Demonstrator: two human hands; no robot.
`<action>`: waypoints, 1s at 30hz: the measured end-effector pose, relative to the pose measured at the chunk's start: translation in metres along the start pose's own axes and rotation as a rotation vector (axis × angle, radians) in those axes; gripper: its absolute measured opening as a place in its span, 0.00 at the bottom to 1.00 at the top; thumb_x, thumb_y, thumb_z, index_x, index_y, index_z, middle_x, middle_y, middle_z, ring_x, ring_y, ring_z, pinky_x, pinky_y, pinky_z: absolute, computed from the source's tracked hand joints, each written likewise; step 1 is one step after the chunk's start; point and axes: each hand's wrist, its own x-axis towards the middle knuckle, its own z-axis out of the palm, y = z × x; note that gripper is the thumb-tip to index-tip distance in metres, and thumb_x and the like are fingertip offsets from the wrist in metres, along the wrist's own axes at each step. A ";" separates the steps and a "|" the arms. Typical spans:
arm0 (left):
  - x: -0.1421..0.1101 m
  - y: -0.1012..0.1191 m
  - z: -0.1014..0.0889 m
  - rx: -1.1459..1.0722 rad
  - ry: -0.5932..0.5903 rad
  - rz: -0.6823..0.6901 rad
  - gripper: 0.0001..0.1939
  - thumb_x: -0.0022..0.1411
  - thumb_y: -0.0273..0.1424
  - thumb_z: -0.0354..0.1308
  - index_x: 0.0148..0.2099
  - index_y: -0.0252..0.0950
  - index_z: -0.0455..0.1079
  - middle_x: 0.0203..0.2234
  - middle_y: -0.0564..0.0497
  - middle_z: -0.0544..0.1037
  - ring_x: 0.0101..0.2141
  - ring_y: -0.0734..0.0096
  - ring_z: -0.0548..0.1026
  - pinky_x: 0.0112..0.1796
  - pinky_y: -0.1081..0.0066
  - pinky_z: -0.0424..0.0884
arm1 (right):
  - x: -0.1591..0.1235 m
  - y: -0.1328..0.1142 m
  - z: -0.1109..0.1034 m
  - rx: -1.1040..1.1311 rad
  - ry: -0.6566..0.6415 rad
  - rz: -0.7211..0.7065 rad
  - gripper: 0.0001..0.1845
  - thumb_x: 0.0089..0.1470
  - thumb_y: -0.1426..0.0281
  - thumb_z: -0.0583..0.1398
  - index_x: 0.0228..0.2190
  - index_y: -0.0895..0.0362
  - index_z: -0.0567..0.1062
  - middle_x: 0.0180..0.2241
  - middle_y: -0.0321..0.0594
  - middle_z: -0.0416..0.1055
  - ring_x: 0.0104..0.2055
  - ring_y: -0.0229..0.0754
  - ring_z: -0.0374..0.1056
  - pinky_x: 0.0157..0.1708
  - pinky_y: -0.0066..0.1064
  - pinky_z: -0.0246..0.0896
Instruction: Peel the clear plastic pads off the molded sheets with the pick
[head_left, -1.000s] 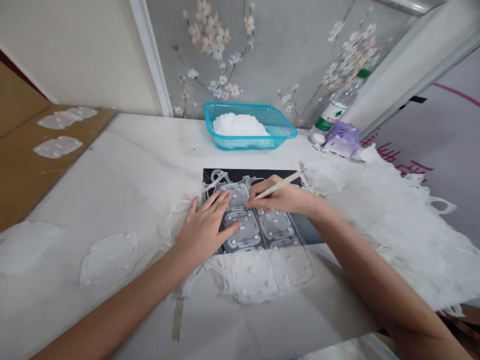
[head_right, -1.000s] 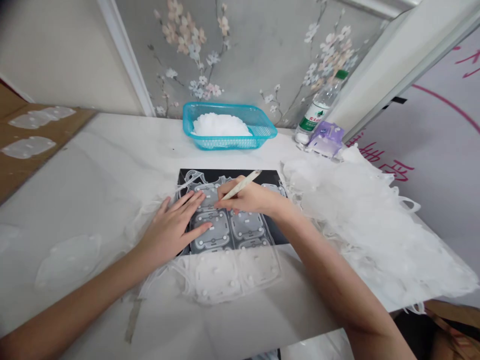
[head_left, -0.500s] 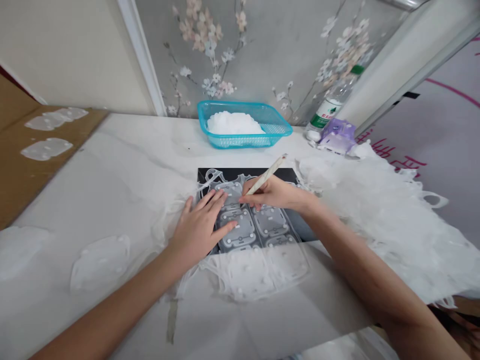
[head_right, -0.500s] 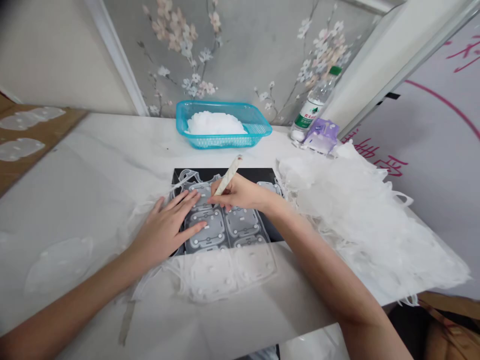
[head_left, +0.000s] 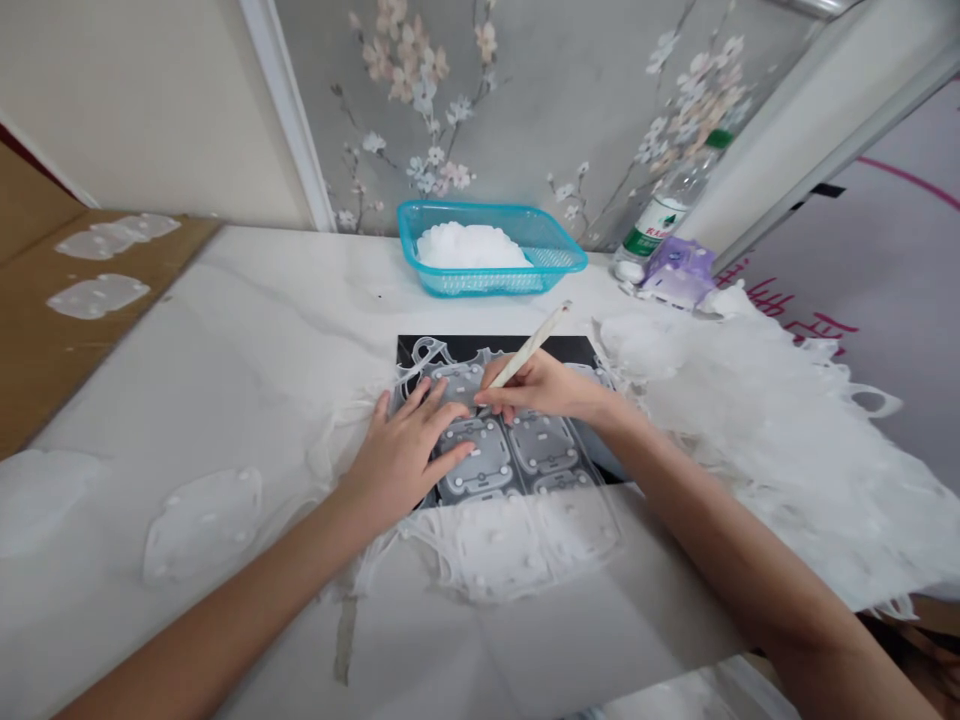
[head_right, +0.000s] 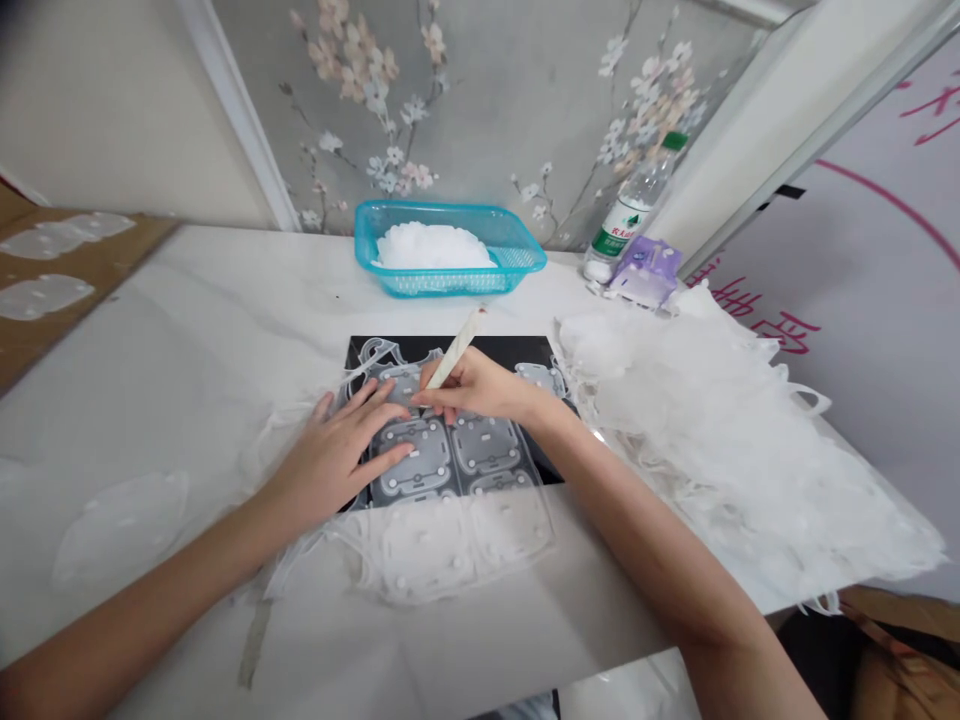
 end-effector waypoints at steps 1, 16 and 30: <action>0.000 0.000 0.000 0.010 -0.011 0.012 0.19 0.67 0.45 0.42 0.52 0.44 0.64 0.63 0.45 0.56 0.64 0.54 0.49 0.56 0.41 0.50 | -0.001 -0.001 -0.004 -0.008 -0.003 0.014 0.15 0.46 0.62 0.66 0.23 0.61 0.71 0.18 0.30 0.65 0.18 0.30 0.65 0.17 0.21 0.63; 0.001 -0.002 0.002 0.015 0.004 0.027 0.18 0.66 0.44 0.42 0.50 0.41 0.64 0.63 0.44 0.55 0.64 0.55 0.48 0.57 0.42 0.50 | -0.002 -0.004 -0.005 0.001 -0.024 0.024 0.16 0.46 0.60 0.65 0.23 0.61 0.70 0.20 0.31 0.65 0.19 0.32 0.67 0.18 0.23 0.64; 0.001 -0.003 0.004 0.002 0.033 -0.033 0.28 0.64 0.46 0.46 0.62 0.40 0.52 0.63 0.47 0.57 0.63 0.58 0.51 0.58 0.45 0.50 | -0.003 0.005 0.007 -0.007 0.139 -0.034 0.16 0.46 0.61 0.65 0.23 0.61 0.70 0.17 0.31 0.66 0.15 0.30 0.62 0.15 0.22 0.59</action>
